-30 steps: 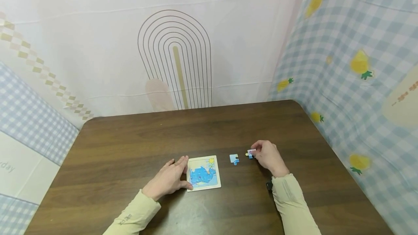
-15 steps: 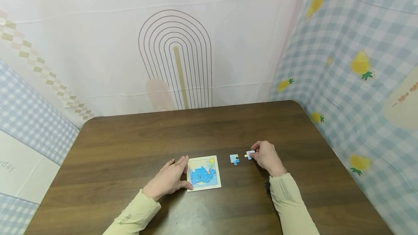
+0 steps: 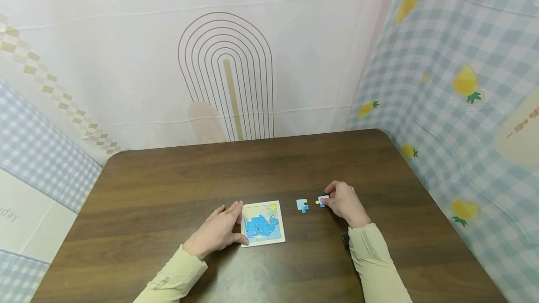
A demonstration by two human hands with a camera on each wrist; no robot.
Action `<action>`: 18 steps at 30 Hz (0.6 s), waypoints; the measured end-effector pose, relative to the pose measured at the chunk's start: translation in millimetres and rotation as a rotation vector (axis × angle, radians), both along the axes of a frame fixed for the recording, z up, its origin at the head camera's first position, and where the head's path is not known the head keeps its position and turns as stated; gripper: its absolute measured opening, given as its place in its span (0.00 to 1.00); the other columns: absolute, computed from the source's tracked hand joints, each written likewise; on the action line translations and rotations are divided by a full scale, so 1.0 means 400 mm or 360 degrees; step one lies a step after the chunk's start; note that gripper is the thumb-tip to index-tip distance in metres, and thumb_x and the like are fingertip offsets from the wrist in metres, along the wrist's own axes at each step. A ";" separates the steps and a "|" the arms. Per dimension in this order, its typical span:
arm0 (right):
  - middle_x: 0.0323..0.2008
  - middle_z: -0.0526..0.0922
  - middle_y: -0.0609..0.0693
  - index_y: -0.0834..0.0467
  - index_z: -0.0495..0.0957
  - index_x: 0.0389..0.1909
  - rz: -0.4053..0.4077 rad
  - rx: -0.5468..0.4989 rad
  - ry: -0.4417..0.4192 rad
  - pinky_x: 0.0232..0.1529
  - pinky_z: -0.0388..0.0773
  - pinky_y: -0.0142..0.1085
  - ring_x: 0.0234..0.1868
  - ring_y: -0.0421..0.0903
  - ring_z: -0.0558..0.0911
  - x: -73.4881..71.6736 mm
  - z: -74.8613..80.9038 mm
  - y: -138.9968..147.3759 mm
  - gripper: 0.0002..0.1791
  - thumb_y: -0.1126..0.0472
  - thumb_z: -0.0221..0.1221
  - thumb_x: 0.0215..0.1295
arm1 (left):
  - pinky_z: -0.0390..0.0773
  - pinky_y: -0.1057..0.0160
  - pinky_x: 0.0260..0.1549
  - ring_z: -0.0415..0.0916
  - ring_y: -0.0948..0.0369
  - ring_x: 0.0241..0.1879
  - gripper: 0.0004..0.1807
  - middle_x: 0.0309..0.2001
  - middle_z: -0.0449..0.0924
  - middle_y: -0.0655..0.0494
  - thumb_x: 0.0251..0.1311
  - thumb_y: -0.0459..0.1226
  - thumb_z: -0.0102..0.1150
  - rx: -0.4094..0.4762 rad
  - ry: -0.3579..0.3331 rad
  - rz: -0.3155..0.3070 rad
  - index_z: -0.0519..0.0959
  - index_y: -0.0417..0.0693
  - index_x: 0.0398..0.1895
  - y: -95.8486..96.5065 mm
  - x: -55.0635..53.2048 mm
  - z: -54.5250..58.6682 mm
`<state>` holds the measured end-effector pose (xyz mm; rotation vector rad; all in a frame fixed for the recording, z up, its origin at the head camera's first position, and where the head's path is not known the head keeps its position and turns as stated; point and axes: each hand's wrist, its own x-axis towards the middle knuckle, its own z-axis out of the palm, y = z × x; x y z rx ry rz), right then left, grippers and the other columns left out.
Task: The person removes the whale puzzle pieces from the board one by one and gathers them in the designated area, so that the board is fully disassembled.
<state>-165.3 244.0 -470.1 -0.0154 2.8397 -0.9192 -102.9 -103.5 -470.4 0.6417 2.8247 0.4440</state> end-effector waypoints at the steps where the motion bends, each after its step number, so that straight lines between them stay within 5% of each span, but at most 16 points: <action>1: 0.31 0.76 0.53 0.65 0.79 0.41 -0.0003 0.0002 -0.0007 0.33 0.72 0.39 0.31 0.47 0.74 -0.001 0.001 -0.001 0.14 0.64 0.69 0.56 | 0.59 0.44 0.66 0.60 0.49 0.70 0.52 0.68 0.64 0.39 0.47 0.56 0.71 0.0001 0.0001 0.0001 0.64 0.32 0.68 0.000 0.000 0.000; 18: 0.29 0.76 0.53 0.65 0.79 0.35 0.0029 0.0068 -0.0057 0.31 0.74 0.39 0.29 0.47 0.75 -0.006 0.010 -0.002 0.12 0.63 0.70 0.55 | 0.59 0.45 0.67 0.60 0.49 0.69 0.53 0.68 0.64 0.38 0.47 0.56 0.71 0.0011 0.0008 0.0006 0.62 0.31 0.69 0.000 0.004 -0.002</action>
